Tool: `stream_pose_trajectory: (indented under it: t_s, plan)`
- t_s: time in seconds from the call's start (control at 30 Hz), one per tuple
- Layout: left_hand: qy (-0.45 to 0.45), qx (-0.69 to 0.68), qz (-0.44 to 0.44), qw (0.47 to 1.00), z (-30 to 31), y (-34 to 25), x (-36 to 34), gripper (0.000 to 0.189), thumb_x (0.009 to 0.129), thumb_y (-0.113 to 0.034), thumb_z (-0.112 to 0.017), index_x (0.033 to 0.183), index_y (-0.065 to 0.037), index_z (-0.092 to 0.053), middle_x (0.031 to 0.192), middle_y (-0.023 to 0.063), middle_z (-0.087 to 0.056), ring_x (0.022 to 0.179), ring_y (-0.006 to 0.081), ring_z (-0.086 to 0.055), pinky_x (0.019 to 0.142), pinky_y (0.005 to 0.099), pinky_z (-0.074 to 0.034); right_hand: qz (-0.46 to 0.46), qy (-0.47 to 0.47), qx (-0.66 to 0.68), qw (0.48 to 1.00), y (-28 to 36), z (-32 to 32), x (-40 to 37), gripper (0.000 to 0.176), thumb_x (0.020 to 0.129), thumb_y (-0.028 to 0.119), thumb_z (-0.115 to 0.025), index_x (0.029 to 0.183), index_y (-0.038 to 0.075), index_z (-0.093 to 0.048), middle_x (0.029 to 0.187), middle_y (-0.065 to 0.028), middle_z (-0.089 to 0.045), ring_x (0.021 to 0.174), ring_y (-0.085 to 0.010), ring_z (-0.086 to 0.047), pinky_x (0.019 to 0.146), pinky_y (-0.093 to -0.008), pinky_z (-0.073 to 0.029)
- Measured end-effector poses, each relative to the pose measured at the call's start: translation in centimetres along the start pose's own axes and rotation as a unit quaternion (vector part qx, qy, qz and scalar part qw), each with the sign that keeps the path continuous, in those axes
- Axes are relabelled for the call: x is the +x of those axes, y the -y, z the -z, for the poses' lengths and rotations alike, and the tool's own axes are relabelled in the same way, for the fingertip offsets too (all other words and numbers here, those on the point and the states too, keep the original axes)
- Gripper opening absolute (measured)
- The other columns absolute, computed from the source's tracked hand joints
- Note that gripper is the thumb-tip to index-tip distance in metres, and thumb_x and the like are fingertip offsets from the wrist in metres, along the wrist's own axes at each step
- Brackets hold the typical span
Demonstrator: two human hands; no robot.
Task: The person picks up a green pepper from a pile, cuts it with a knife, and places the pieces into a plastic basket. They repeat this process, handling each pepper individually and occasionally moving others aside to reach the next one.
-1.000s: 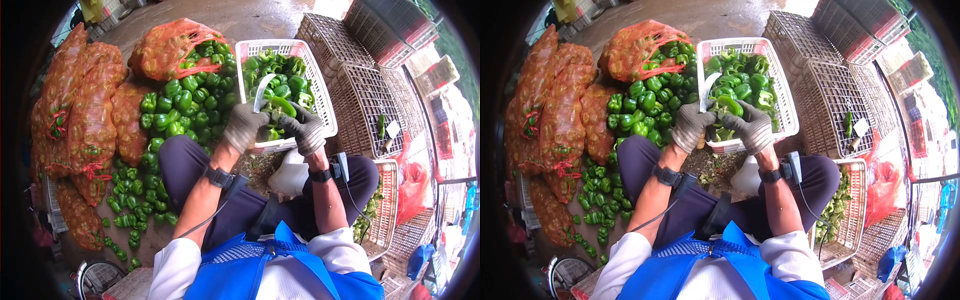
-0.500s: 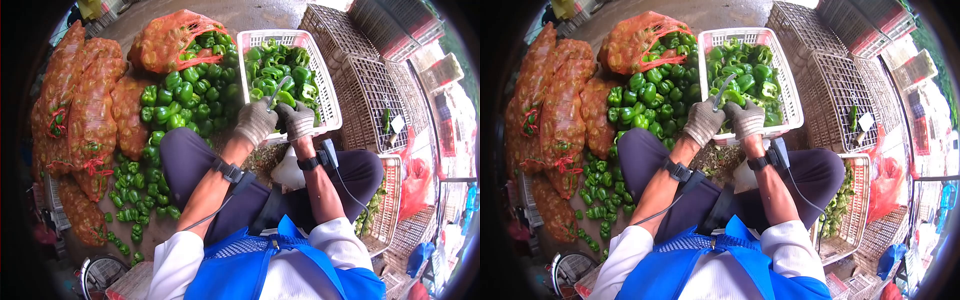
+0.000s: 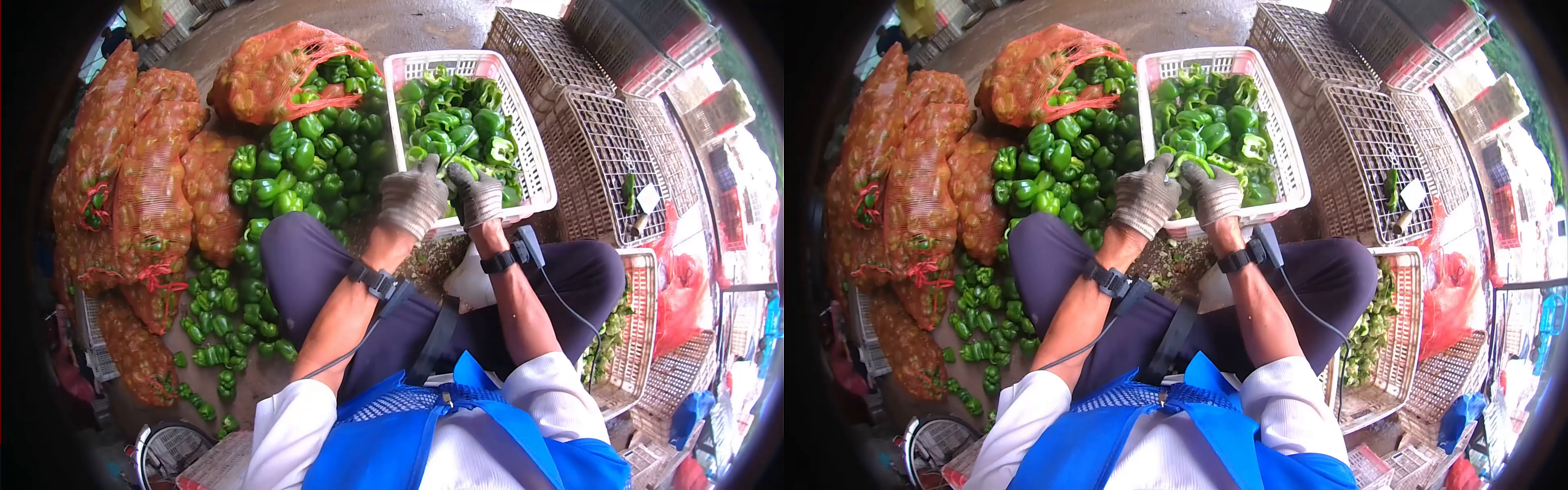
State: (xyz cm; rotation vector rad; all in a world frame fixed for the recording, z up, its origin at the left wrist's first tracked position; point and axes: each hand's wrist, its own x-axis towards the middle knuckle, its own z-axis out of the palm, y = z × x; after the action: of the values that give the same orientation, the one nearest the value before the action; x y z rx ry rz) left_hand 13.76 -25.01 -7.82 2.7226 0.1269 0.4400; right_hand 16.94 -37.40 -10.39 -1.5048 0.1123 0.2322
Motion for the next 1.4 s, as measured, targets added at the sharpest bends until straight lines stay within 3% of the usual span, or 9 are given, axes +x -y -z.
stream_pose_trajectory:
  t_s: [0.33,0.47,0.7,0.83,1.1,1.17,1.23,1.3,1.4]
  plan:
    - [0.095,-0.055,0.074,0.991,-0.1,1.3,1.1,0.028,0.072,-0.017,-0.061,0.098,-0.007,-0.065,0.079,0.0208,-0.066,0.078,0.0389,-0.064,0.072,0.0456,-0.051,-0.057,-0.002,0.139,0.989,-1.0,-1.2,-0.3,0.025,0.071,0.008,-0.069,0.09,-0.007,-0.064,0.074,-0.0089,-0.065,0.062,-0.0142,-0.063,0.057,-0.027,-0.053]
    - [0.1,-0.117,0.103,0.983,-0.9,2.5,1.6,0.024,0.072,-0.017,-0.06,0.091,-0.004,-0.067,0.082,0.0238,-0.065,0.081,0.0395,-0.064,0.075,0.0449,-0.052,0.013,-0.001,-0.029,0.999,-0.6,-1.0,-0.6,0.03,0.07,0.006,-0.07,0.096,-0.008,-0.064,0.081,-0.0123,-0.068,0.066,-0.0161,-0.065,0.062,-0.0273,-0.055]
    - [0.036,-0.06,0.024,0.997,0.3,1.0,0.8,0.034,0.072,-0.017,-0.061,0.104,-0.006,-0.064,0.08,0.0208,-0.066,0.075,0.0378,-0.065,0.07,0.0437,-0.052,-0.071,0.024,0.158,0.985,0.4,-0.4,-0.7,0.02,0.082,0.022,-0.068,0.084,0.002,-0.065,0.059,-0.004,-0.057,0.036,-0.0136,-0.044,0.031,-0.0285,-0.034]
    - [-0.011,-0.035,-0.021,0.999,0.1,0.2,-0.1,0.038,0.072,-0.016,-0.06,0.11,-0.008,-0.061,0.081,0.0187,-0.066,0.067,0.0361,-0.064,0.064,0.0446,-0.052,-0.095,0.022,0.183,0.978,0.3,0.0,-0.5,0.02,0.081,0.023,-0.069,0.085,0.004,-0.066,0.064,-0.0054,-0.06,0.042,-0.0149,-0.05,0.037,-0.0286,-0.039]
    - [-0.029,-0.024,-0.053,0.998,-1.4,1.1,-0.7,0.038,0.071,-0.013,-0.06,0.108,-0.009,-0.06,0.082,0.018,-0.066,0.063,0.0356,-0.064,0.059,0.0447,-0.051,-0.049,-0.024,-0.031,0.998,-2.0,-0.8,1.0,0.025,0.082,0.024,-0.064,0.083,-0.001,-0.067,0.065,-0.0086,-0.062,0.054,-0.0167,-0.057,0.053,-0.0309,-0.047]
    - [0.007,0.021,-0.048,0.999,-1.7,1.1,-0.6,0.036,0.071,-0.012,-0.06,0.107,-0.01,-0.06,0.082,0.0168,-0.067,0.063,0.0354,-0.064,0.058,0.0449,-0.051,0.083,0.023,-0.139,0.986,-8.1,0.1,3.8,0.023,0.083,0.024,-0.063,0.085,0.001,-0.066,0.067,-0.0086,-0.063,0.055,-0.018,-0.058,0.051,-0.0316,-0.046]
    - [0.008,0.035,-0.061,0.998,-1.9,0.9,-0.3,0.034,0.071,-0.012,-0.06,0.105,-0.011,-0.06,0.082,0.0157,-0.067,0.063,0.0353,-0.064,0.058,0.045,-0.051,0.017,-0.003,0.055,0.998,-8.6,-0.5,4.4,0.022,0.083,0.023,-0.063,0.086,0.001,-0.065,0.069,-0.0085,-0.063,0.055,-0.0189,-0.058,0.049,-0.0321,-0.046]
    - [-0.018,0.017,-0.089,0.996,-2.2,0.6,-0.5,0.033,0.071,-0.012,-0.06,0.104,-0.011,-0.06,0.082,0.0148,-0.067,0.063,0.0353,-0.064,0.057,0.045,-0.051,-0.21,-0.047,0.259,0.942,-8.2,-0.9,4.5,0.02,0.083,0.022,-0.064,0.086,0.002,-0.063,0.07,-0.0085,-0.063,0.056,-0.0196,-0.058,0.047,-0.0326,-0.045]
    - [0.005,0.018,-0.086,0.996,-2.3,0.1,-0.6,0.032,0.072,-0.012,-0.06,0.103,-0.012,-0.06,0.082,0.0147,-0.067,0.064,0.0347,-0.064,0.057,0.0449,-0.051,-0.196,-0.035,0.211,0.957,-8.7,-0.3,4.9,0.018,0.082,0.019,-0.064,0.086,0.002,-0.063,0.072,-0.0092,-0.062,0.057,-0.0206,-0.058,0.046,-0.0336,-0.045]
